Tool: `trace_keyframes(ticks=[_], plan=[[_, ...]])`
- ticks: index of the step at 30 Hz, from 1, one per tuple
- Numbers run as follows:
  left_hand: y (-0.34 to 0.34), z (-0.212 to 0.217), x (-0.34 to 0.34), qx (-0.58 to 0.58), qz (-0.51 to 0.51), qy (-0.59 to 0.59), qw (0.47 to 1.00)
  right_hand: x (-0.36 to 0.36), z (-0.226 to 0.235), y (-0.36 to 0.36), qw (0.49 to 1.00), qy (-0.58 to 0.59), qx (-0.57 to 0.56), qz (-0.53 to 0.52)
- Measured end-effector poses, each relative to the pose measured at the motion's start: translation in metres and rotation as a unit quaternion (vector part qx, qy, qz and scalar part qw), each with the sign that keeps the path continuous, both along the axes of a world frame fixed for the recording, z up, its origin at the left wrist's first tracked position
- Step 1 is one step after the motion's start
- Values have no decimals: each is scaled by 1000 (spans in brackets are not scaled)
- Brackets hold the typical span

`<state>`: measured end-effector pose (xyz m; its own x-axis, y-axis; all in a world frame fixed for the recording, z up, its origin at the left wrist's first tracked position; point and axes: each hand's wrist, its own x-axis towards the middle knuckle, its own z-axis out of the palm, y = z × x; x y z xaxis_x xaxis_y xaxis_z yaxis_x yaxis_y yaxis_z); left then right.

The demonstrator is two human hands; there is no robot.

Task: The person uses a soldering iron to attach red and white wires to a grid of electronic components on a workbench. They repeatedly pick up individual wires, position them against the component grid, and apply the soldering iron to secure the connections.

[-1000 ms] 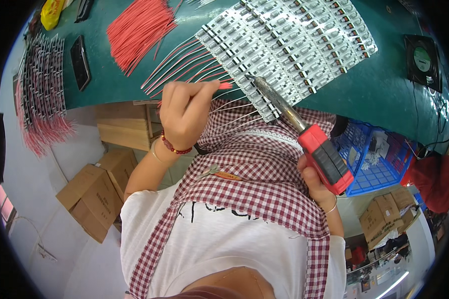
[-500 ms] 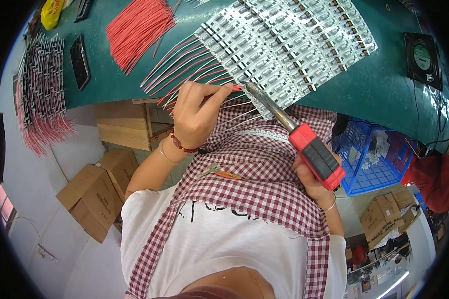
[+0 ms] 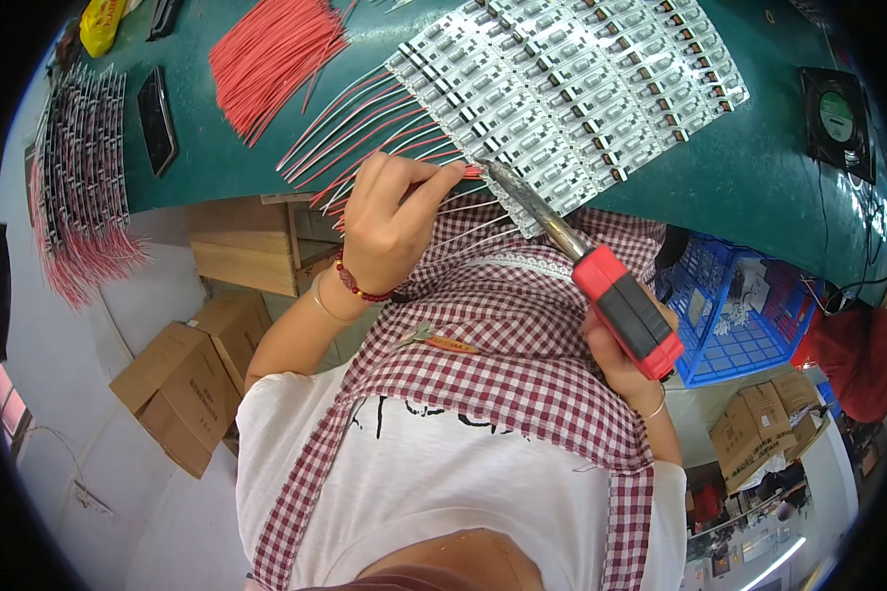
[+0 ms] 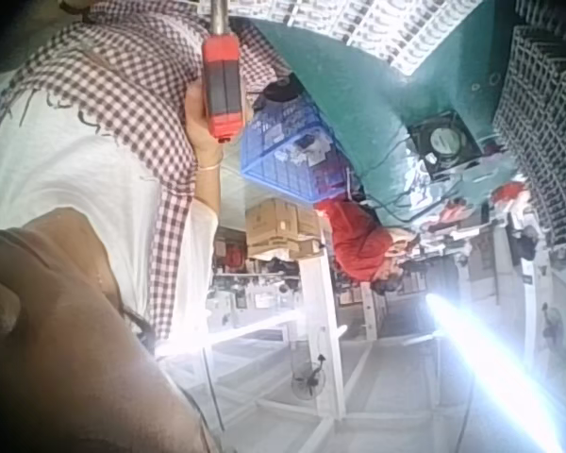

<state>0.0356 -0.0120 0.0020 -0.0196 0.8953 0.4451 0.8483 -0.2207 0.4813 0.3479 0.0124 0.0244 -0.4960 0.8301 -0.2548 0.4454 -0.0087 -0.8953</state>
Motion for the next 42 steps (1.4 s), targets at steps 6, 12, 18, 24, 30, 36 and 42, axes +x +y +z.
trace_keyframes(ticks=[6, 12, 18, 24, 30, 36, 42], plan=[[1, 0, 0, -5, 3, 4, 1000, -5, 13, 7, 999, 23, -37, 10], [4, -1, -2, 7, -3, 20, 1000, -3, 10, 1, 996, 57, -55, -28], [-7, 4, 2, 51, -12, 21, 998, -3, 10, -3, 992, 77, -86, -49], [-10, -5, 6, 20, -3, 19, 1000, 2, 10, 0, 998, 16, -56, 7], [-9, -6, 8, 18, -1, 13, 1000, 1, 6, -4, 998, 42, -51, -22], [-9, -7, 7, 18, -4, 14, 1000, 14, -5, -7, 1000, -4, 0, 12], [-8, -5, 8, 11, -3, 15, 1000, 8, 5, -6, 999, 30, -36, -18]])
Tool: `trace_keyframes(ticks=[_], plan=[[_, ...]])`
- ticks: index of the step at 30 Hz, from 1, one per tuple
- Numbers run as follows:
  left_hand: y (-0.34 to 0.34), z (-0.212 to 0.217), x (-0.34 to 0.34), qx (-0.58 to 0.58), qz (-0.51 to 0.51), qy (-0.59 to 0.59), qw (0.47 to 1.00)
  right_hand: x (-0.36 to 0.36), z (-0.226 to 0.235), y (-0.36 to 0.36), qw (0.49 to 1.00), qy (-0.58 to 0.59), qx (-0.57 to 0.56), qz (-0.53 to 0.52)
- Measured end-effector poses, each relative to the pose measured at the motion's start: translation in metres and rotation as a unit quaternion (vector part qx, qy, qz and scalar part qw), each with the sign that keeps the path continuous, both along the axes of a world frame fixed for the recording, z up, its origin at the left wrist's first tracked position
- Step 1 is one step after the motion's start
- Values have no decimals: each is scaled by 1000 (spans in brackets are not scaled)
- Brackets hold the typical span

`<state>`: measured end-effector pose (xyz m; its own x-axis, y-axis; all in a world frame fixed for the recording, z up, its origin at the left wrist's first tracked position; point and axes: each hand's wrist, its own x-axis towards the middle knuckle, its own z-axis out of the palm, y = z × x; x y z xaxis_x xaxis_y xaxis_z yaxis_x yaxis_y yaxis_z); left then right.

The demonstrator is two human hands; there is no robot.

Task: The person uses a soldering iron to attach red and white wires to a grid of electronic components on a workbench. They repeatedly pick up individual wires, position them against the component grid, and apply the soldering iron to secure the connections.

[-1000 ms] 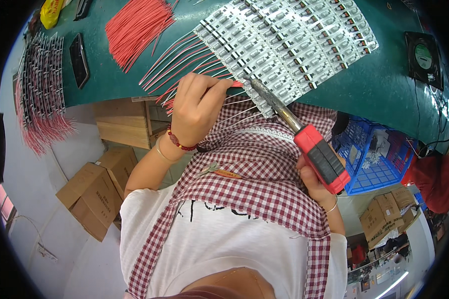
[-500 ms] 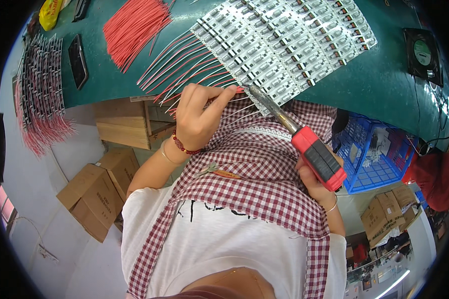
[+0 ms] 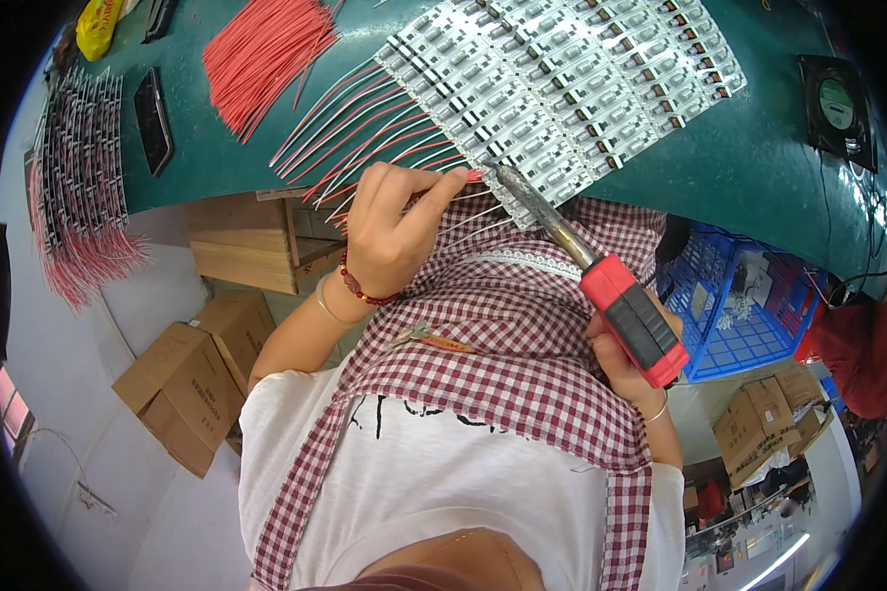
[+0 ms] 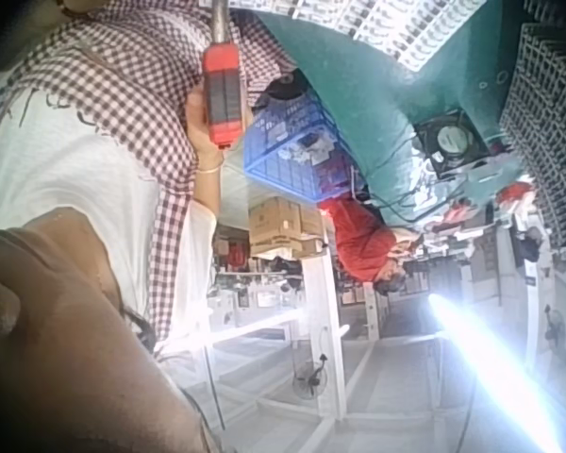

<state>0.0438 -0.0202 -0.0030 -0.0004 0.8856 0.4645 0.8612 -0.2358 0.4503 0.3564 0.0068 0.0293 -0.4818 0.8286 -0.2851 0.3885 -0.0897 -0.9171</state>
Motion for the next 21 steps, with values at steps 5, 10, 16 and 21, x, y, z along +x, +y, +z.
trace_keyframes(ticks=[5, 10, 16, 21], plan=[[1, 0, 1, 1, 3, 4, 1000, -1, 3, 0, 1000, 13, -19, -11], [3, -2, -7, 9, 5, 4, 1000, -3, -9, 0, 993, -55, 92, 48], [3, -3, -8, 13, 3, 5, 1000, -4, -7, -4, 996, -46, 68, 26], [3, -2, -8, 10, 5, 11, 1000, -11, 4, 3, 999, 33, -14, -33]])
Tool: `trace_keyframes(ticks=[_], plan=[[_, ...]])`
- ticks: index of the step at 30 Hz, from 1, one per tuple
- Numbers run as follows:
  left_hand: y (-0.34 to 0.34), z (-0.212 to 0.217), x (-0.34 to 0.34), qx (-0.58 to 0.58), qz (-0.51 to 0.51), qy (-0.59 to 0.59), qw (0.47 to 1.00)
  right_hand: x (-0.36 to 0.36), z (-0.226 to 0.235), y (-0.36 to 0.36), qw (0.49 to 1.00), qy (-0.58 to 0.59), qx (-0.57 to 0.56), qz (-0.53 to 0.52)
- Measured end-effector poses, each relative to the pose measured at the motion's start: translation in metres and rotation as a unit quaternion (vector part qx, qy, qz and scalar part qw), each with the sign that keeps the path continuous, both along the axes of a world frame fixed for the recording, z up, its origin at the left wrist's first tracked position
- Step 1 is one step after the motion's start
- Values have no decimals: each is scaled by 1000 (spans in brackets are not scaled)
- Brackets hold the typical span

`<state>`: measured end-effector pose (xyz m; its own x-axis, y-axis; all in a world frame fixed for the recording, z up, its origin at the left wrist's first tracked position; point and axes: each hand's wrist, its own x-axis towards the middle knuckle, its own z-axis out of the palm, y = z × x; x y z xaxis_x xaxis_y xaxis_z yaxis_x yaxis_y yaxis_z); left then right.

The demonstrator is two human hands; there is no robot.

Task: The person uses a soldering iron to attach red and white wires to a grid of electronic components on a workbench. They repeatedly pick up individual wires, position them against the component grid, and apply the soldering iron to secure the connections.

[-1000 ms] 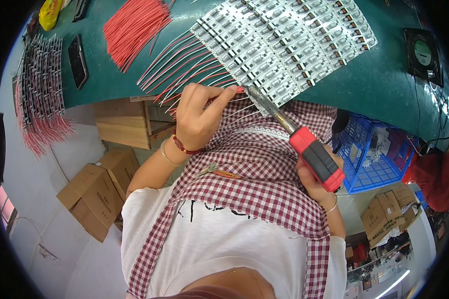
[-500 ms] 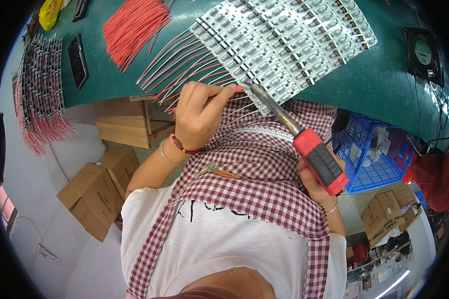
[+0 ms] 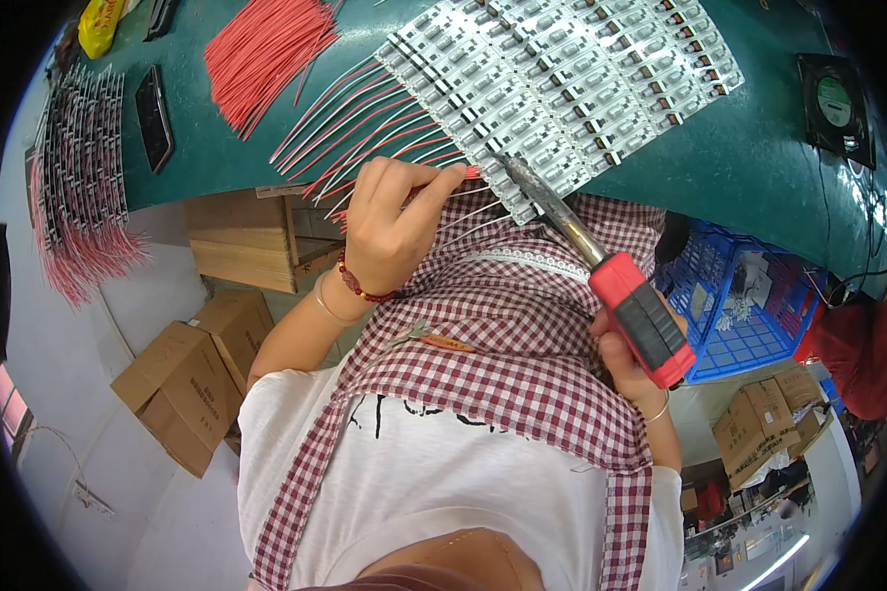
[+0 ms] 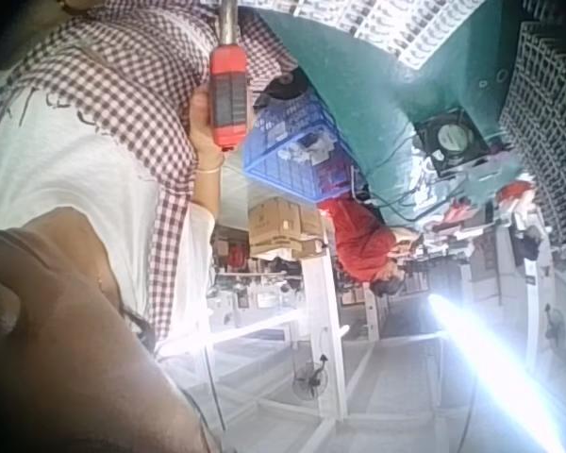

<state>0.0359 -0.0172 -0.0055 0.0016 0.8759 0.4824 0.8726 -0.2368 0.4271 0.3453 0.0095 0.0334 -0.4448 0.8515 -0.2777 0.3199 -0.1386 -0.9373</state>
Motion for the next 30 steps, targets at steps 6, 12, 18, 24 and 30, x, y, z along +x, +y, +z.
trace_keyframes(ticks=[6, 12, 18, 24, 30], plan=[[1, 1, 1, 0, 2, -6, 1000, 5, -2, 0, 999, -23, 27, 41], [0, 2, 0, -3, 3, -3, 1000, 5, -15, -1, 984, -95, 119, 93], [2, 0, -5, -6, 0, -5, 1000, 1, -2, 0, 1000, -18, -8, 8], [3, 1, -4, -15, 2, -7, 1000, -7, 16, 9, 989, 74, -38, -118], [1, 4, -2, -36, 16, 16, 999, 35, 21, 61, 942, 231, 99, -224]])
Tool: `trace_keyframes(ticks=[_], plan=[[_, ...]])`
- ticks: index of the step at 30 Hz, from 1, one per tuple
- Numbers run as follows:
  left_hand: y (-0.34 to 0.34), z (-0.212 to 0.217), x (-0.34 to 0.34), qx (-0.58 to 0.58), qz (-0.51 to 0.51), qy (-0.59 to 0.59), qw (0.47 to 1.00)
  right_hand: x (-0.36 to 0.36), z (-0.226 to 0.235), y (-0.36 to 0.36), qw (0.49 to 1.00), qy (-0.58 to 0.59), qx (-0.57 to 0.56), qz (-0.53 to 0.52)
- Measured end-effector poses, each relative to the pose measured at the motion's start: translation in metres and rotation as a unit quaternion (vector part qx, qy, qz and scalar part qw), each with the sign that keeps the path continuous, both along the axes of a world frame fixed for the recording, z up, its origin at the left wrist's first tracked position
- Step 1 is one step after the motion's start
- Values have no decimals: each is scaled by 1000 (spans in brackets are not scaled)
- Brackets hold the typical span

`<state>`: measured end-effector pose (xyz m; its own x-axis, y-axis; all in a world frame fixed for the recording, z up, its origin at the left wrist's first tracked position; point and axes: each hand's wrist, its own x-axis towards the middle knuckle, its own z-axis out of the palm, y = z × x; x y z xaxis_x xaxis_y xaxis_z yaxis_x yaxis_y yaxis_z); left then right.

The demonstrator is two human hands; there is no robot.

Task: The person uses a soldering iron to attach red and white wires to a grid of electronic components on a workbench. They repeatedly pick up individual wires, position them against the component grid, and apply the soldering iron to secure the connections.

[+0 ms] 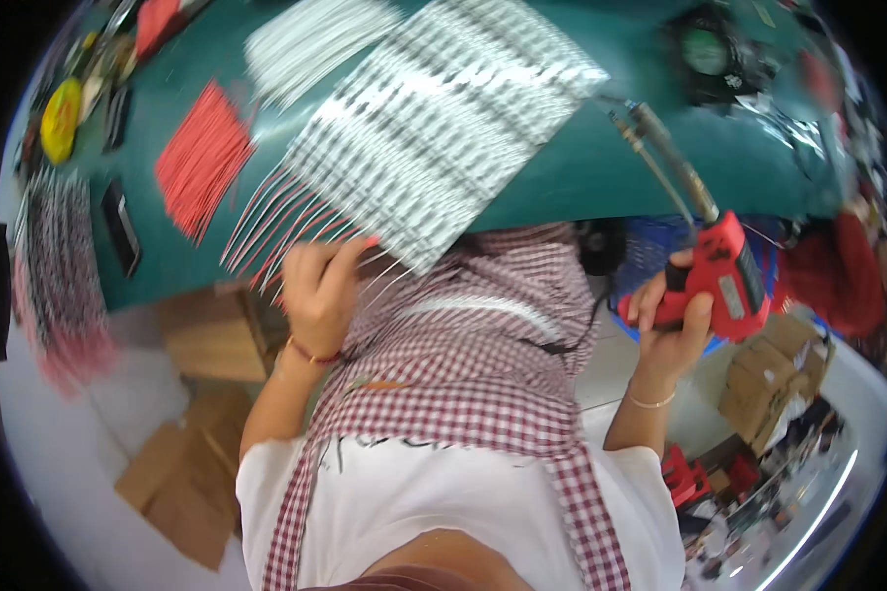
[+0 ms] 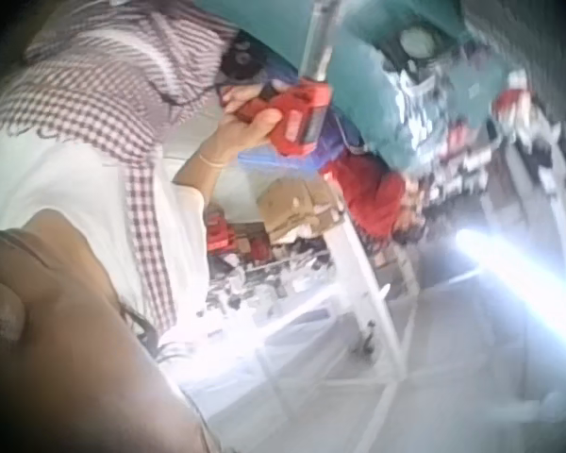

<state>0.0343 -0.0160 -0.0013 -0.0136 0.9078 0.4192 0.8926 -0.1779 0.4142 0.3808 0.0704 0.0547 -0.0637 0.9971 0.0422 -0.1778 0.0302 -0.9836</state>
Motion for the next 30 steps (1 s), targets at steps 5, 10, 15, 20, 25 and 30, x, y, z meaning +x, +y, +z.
trace_keyframes(ticks=[5, 10, 15, 20, 25, 30], plan=[[-2, 2, 13, -1, 26, 3, 1000, 50, 40, 58, 964, 3, 138, -226], [-23, 5, 4, -14, 82, -2, 997, 91, 13, 144, 924, -87, 89, -362], [-82, 11, -35, 25, 264, -86, 960, 94, -6, 160, 924, -67, 64, -370], [-63, 44, -35, 56, 263, -241, 933, 40, 9, 92, 975, 108, 111, -158], [6, 78, 41, -146, -42, -396, 906, -54, 25, 48, 991, 115, 48, 51], [26, 70, 90, -101, -145, -471, 864, -102, 22, 7, 982, 43, -23, 183]])
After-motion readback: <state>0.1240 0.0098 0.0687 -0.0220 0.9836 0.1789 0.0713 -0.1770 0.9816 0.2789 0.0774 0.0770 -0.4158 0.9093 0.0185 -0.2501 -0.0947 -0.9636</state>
